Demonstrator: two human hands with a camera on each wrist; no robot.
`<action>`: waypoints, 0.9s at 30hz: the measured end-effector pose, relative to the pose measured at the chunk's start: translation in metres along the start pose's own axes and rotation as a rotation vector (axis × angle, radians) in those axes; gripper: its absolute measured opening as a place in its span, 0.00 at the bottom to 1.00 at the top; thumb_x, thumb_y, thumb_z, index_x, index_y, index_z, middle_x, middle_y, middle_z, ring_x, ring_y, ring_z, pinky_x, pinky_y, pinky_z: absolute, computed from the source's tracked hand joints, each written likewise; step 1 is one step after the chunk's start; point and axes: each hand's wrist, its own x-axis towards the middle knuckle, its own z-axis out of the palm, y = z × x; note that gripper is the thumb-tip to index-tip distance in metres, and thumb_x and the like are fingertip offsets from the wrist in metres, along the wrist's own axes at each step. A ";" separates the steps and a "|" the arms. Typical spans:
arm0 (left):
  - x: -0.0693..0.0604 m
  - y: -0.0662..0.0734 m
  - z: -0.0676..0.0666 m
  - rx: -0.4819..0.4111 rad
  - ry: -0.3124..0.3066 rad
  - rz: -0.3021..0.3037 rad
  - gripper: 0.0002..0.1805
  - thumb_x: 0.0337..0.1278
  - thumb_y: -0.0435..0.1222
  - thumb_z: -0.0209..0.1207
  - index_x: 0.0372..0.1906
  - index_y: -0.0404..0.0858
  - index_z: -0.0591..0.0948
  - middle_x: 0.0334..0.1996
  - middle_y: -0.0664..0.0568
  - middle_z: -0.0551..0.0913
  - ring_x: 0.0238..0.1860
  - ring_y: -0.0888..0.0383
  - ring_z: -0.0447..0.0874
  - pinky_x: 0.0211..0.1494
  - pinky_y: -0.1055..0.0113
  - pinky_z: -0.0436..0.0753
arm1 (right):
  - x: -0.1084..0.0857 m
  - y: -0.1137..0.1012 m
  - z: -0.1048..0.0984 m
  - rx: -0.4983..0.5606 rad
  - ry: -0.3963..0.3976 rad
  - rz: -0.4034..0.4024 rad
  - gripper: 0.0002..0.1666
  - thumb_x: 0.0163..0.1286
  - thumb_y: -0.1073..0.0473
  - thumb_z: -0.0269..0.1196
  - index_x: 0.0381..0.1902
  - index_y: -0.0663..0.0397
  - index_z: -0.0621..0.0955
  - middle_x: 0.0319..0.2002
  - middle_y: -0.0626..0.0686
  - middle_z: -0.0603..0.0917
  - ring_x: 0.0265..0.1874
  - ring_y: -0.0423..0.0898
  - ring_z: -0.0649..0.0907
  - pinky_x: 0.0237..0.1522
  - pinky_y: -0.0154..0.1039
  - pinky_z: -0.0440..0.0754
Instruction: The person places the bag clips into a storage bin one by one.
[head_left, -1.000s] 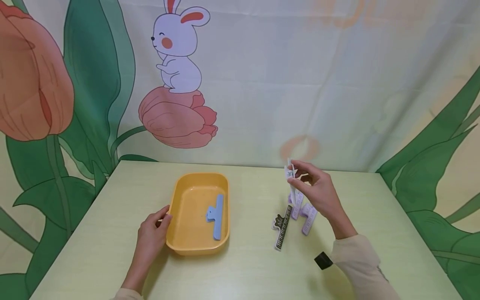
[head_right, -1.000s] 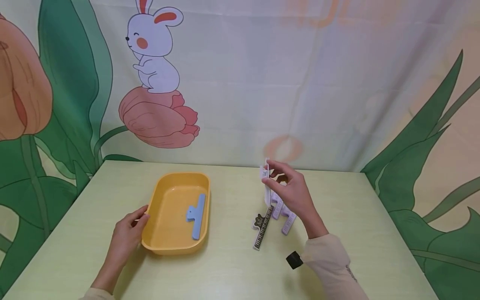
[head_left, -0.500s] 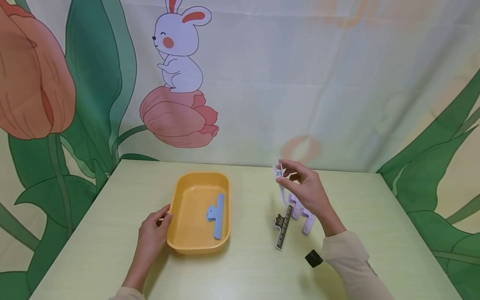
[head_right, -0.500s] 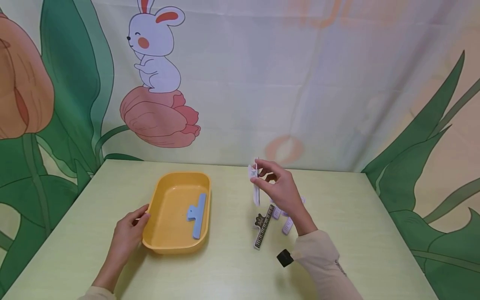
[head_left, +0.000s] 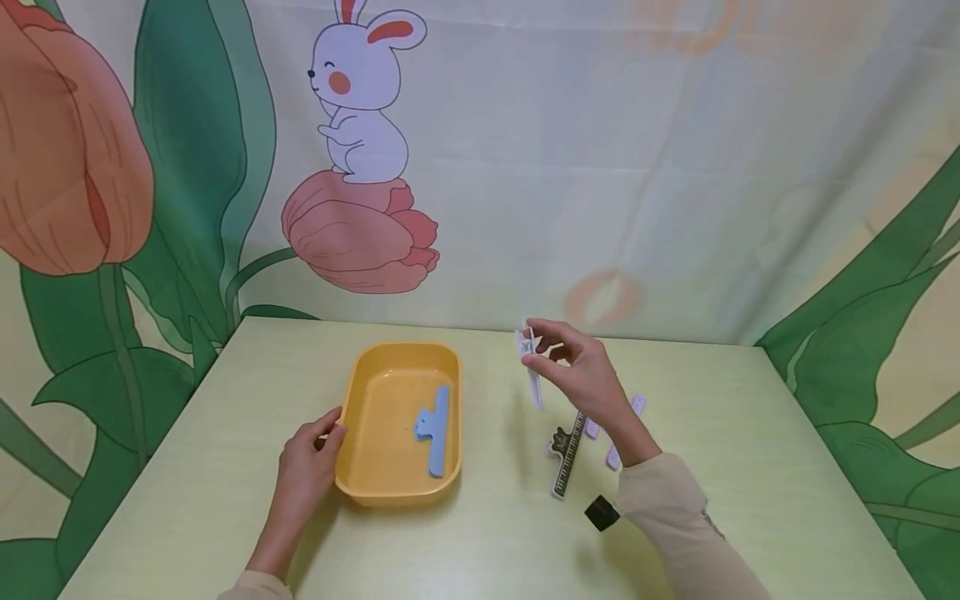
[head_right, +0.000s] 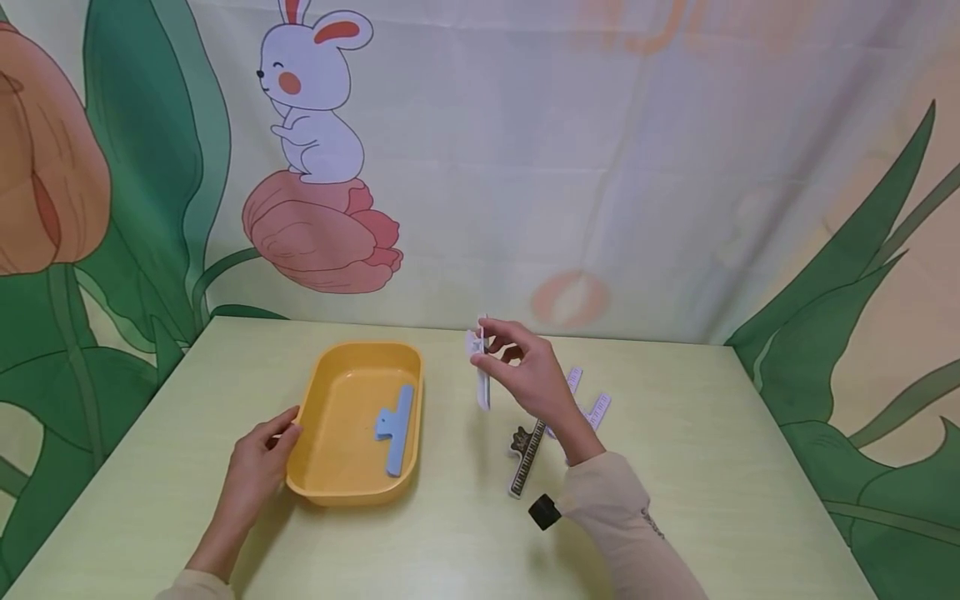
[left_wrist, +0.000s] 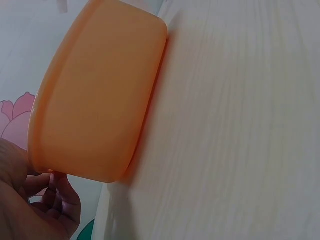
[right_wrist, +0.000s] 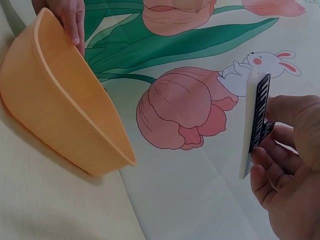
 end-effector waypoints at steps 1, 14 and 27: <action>0.000 0.000 0.000 0.000 0.000 0.000 0.24 0.79 0.35 0.53 0.72 0.31 0.73 0.52 0.36 0.78 0.50 0.44 0.80 0.40 0.75 0.75 | 0.001 0.000 0.003 -0.004 -0.007 -0.002 0.26 0.69 0.63 0.71 0.64 0.54 0.82 0.51 0.54 0.85 0.45 0.49 0.81 0.47 0.36 0.78; 0.001 0.000 -0.001 0.004 -0.003 0.008 0.23 0.79 0.36 0.54 0.71 0.31 0.74 0.52 0.35 0.79 0.50 0.44 0.80 0.40 0.73 0.76 | 0.016 -0.003 0.044 -0.017 -0.060 -0.023 0.26 0.67 0.64 0.72 0.63 0.56 0.83 0.50 0.52 0.86 0.45 0.47 0.82 0.47 0.37 0.80; 0.001 -0.002 -0.001 -0.001 0.015 0.026 0.23 0.78 0.35 0.55 0.70 0.30 0.75 0.51 0.36 0.80 0.48 0.44 0.81 0.39 0.73 0.76 | 0.026 -0.003 0.081 0.016 -0.114 -0.046 0.26 0.65 0.65 0.74 0.61 0.59 0.83 0.50 0.54 0.86 0.43 0.48 0.83 0.46 0.39 0.80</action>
